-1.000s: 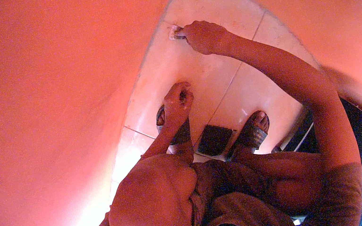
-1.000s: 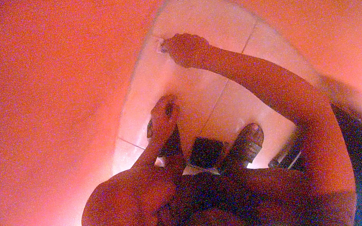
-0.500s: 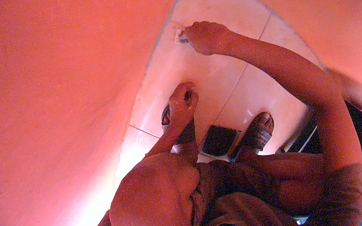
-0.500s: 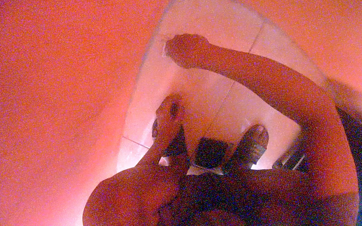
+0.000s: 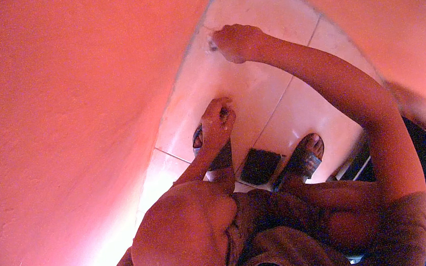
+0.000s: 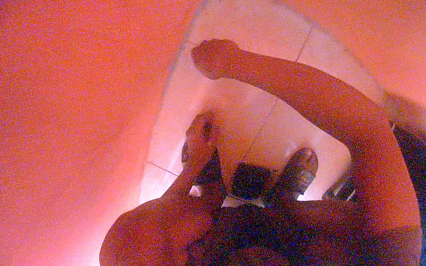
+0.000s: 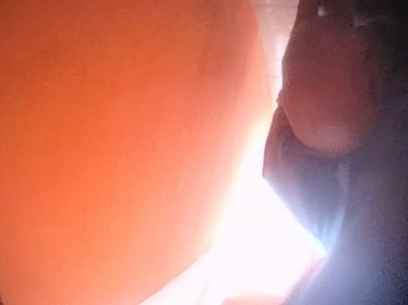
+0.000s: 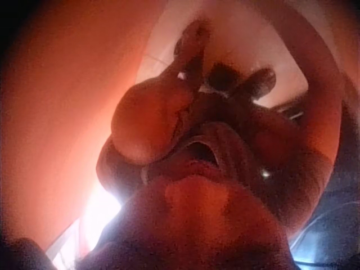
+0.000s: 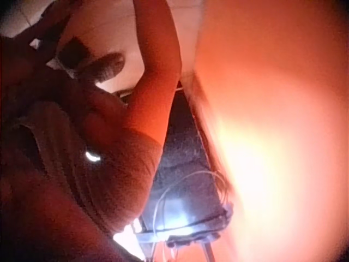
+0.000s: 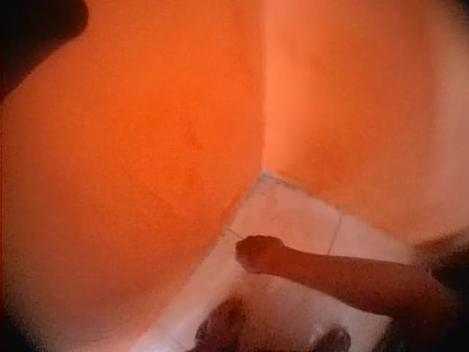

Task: The person sits on the floor and uses a small brush and a sanding block to scrub and scrape the grout lines between floor tiles. The person repeatedly scrubs the same areas and occasionally wipes the surface with their hand.

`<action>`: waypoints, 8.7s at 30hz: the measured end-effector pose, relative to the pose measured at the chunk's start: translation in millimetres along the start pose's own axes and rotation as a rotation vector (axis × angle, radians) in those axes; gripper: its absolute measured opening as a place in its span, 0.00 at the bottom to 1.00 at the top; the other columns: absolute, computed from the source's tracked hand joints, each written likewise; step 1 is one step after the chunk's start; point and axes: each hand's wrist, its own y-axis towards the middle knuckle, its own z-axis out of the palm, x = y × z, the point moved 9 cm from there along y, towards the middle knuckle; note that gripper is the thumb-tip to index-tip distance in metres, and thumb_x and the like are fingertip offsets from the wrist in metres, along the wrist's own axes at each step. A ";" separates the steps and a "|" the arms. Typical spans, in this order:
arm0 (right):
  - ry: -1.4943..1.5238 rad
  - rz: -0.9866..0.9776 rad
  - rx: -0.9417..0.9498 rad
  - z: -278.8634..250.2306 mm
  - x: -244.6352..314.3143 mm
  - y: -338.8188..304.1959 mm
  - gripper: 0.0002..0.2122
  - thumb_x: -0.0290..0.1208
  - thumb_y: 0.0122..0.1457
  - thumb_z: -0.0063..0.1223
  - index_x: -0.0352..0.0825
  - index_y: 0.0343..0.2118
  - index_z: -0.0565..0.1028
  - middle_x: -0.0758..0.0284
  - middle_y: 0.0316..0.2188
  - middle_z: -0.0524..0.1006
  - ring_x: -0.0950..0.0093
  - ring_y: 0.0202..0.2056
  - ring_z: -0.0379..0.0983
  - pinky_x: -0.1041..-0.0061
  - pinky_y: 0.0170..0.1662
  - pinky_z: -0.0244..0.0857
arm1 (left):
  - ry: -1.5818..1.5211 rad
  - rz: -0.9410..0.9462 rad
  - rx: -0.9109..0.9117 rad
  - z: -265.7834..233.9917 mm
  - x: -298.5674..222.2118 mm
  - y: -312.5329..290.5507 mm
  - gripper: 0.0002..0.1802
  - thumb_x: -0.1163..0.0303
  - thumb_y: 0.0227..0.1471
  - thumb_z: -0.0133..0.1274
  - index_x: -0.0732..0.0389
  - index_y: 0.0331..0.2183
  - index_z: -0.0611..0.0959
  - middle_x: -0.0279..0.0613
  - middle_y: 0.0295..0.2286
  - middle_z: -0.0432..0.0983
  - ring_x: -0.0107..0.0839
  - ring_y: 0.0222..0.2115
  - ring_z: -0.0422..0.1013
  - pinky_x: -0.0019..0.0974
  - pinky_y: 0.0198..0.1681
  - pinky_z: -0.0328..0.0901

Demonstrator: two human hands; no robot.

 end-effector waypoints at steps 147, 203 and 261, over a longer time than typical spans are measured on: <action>-0.089 -0.029 0.144 31.2 2.2 -35.1 0.14 0.25 0.55 0.47 0.39 0.42 0.80 0.50 0.37 0.81 0.52 0.38 0.80 0.52 0.41 0.75 | 0.336 0.169 0.073 23.4 0.2 5.7 0.36 0.67 0.44 0.57 0.62 0.57 0.70 0.57 0.59 0.59 0.58 0.63 0.51 0.63 0.63 0.48; -0.030 -0.141 -0.185 48.2 22.7 -60.0 0.14 0.39 0.62 0.47 0.36 0.35 0.82 0.53 0.30 0.82 0.55 0.34 0.81 0.53 0.36 0.76 | 0.334 0.147 0.012 15.3 -1.1 3.6 0.43 0.71 0.42 0.58 0.69 0.60 0.63 0.61 0.59 0.59 0.60 0.62 0.54 0.57 0.65 0.49; 0.053 0.056 0.025 59.0 12.5 -90.6 0.13 0.37 0.65 0.42 0.45 0.44 0.80 0.54 0.37 0.82 0.55 0.39 0.80 0.53 0.41 0.75 | 0.332 0.169 0.048 17.3 11.7 6.9 0.41 0.72 0.44 0.53 0.70 0.60 0.63 0.62 0.59 0.58 0.62 0.63 0.52 0.59 0.66 0.47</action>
